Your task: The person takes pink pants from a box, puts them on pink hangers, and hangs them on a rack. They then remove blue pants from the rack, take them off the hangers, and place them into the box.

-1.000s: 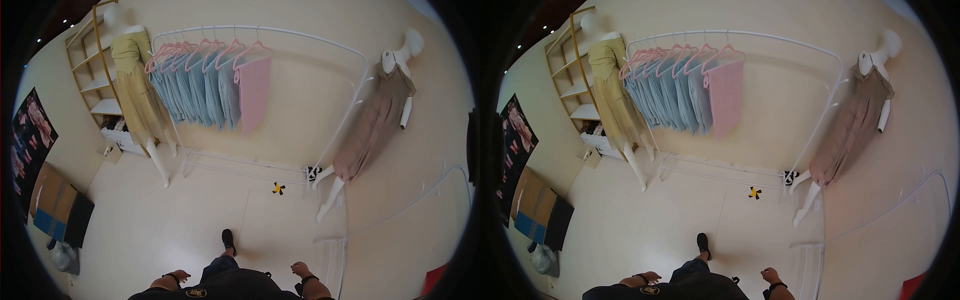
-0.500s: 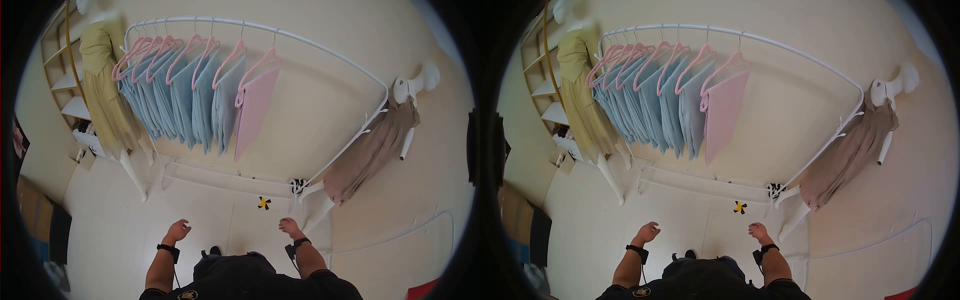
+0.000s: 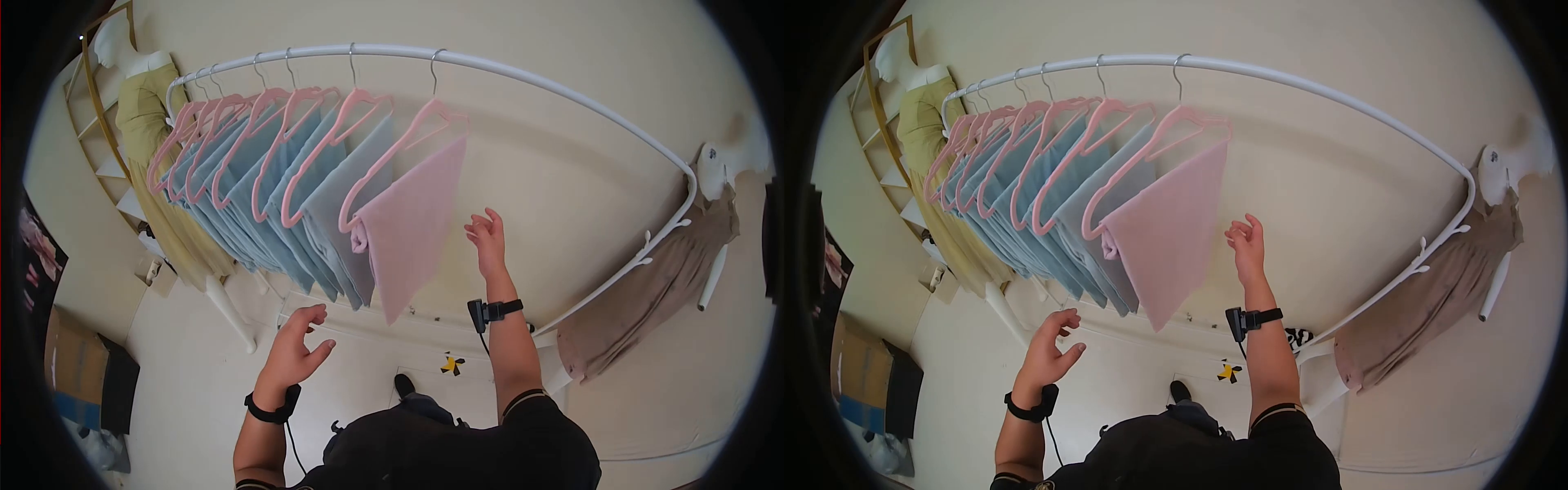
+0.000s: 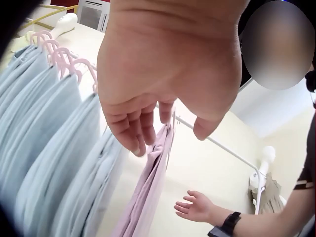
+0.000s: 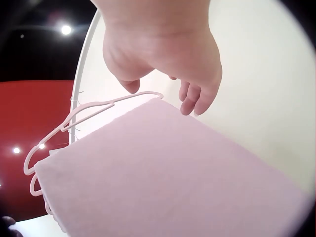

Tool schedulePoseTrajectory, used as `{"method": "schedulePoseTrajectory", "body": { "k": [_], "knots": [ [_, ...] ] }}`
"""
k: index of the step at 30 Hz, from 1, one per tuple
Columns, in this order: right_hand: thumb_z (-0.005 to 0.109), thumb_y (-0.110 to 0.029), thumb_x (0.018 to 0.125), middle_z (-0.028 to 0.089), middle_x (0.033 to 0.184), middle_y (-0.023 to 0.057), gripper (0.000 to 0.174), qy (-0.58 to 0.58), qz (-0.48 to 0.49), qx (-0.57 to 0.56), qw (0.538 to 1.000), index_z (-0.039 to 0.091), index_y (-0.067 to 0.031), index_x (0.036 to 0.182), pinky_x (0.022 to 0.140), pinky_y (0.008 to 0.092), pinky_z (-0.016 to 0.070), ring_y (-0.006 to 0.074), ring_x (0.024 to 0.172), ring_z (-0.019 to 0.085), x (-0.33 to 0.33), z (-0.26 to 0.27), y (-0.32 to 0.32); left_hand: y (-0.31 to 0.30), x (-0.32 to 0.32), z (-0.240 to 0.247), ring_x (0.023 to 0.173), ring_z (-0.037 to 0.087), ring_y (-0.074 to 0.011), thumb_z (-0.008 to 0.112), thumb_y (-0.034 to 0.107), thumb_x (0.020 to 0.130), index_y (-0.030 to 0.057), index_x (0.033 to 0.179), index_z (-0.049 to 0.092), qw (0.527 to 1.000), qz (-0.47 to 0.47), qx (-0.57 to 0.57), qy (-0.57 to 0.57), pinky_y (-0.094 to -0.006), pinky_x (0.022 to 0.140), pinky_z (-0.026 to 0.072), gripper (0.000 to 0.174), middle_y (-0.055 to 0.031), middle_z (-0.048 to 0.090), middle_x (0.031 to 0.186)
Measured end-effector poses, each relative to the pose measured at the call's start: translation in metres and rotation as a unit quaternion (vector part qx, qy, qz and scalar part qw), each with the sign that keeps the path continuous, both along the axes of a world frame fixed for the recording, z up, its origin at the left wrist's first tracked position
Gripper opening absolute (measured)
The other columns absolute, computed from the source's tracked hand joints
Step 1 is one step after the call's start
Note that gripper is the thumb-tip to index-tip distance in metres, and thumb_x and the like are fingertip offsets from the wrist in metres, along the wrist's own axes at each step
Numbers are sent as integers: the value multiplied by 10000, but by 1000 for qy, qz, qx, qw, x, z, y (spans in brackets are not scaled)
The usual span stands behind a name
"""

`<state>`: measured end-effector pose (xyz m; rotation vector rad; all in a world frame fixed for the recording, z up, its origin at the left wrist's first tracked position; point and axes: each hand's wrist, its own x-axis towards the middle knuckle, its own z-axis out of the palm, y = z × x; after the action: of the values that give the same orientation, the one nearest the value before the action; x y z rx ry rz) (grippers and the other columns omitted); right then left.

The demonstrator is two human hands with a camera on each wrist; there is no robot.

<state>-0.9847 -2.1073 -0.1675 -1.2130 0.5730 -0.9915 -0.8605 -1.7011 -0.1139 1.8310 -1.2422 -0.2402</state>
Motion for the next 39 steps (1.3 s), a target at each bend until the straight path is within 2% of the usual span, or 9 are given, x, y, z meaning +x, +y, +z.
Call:
{"method": "schedulePoseTrajectory", "body": {
  "k": [10, 13, 15, 17, 21, 26, 30, 32, 39],
  "knots": [
    [573, -176, 902, 384, 1401, 170, 642, -33, 9, -130, 991, 247, -75, 1445, 1018, 365, 375, 255, 1213, 461, 97, 77, -114, -117, 12, 44, 959, 581, -239, 593, 231, 905, -7, 1332, 375, 967, 138, -204, -70, -344, 824, 462, 536, -143, 571, 1071],
    [524, -181, 927, 403, 1387, 182, 606, -98, 85, -63, 990, 232, -83, 1448, 1005, 369, 393, 275, 1203, 479, 121, 79, -130, -132, 15, 47, 870, 612, -230, 556, 257, 932, -20, 1262, 430, 956, 146, -223, -124, -335, 762, 484, 449, -133, 600, 1001],
    [495, -179, 939, 438, 1358, 186, 569, -150, 148, 3, 978, 240, -86, 1439, 986, 376, 417, 286, 1172, 511, 132, 83, -135, -141, 10, 55, 735, 627, -222, 482, 286, 971, -21, 1087, 514, 960, 145, -238, -39, -314, 662, 492, 329, -123, 624, 871],
    [455, -164, 949, 532, 1257, 183, 504, -173, 260, 17, 950, 263, -97, 1410, 911, 394, 479, 300, 1065, 588, 132, 89, -131, -141, 20, 49, 679, 620, -216, 446, 301, 984, -15, 997, 515, 952, 175, -221, -119, -303, 619, 484, 323, -121, 623, 816],
    [476, -181, 941, 597, 1148, 180, 498, -264, 276, 16, 924, 273, -108, 1389, 840, 400, 517, 300, 977, 629, 129, 107, -113, -140, 18, 51, 601, 607, -207, 366, 365, 1003, 0, 818, 495, 915, 210, -272, -210, -277, 543, 459, 429, -134, 614, 730],
    [582, -203, 900, 594, 1138, 185, 619, -298, 329, -78, 893, 235, -83, 1399, 846, 374, 506, 274, 994, 616, 107, 117, -84, -97, 17, 54, 586, 611, -200, 335, 417, 1002, 10, 788, 467, 897, 262, -297, -197, -263, 522, 453, 478, -143, 606, 709],
    [630, -151, 853, 555, 934, 73, 554, -157, 213, -238, 934, 310, -37, 1291, 724, 273, 444, 132, 810, 520, 101, 70, -56, -51, 9, 37, 593, 615, -198, 343, 388, 1007, 11, 802, 482, 875, 326, -323, -157, -277, 528, 473, 451, -136, 615, 710],
    [652, -115, 822, 500, 865, 34, 479, -145, 251, -165, 943, 350, -42, 1186, 682, 249, 410, 101, 757, 461, 96, 55, -22, -27, -2, 26, 595, 616, -196, 350, 378, 1007, 9, 809, 500, 876, 376, -247, -175, -275, 536, 479, 445, -122, 617, 712],
    [679, 18, 760, 568, 855, 85, 372, -43, 439, -108, 891, 394, -66, 984, 697, 255, 451, 130, 750, 534, 84, -16, 58, 89, -49, -51, 442, 433, -138, 403, 383, 990, 36, 720, 453, 777, 569, -118, -242, -265, 419, 316, 442, -52, 453, 555]
  ]
}}
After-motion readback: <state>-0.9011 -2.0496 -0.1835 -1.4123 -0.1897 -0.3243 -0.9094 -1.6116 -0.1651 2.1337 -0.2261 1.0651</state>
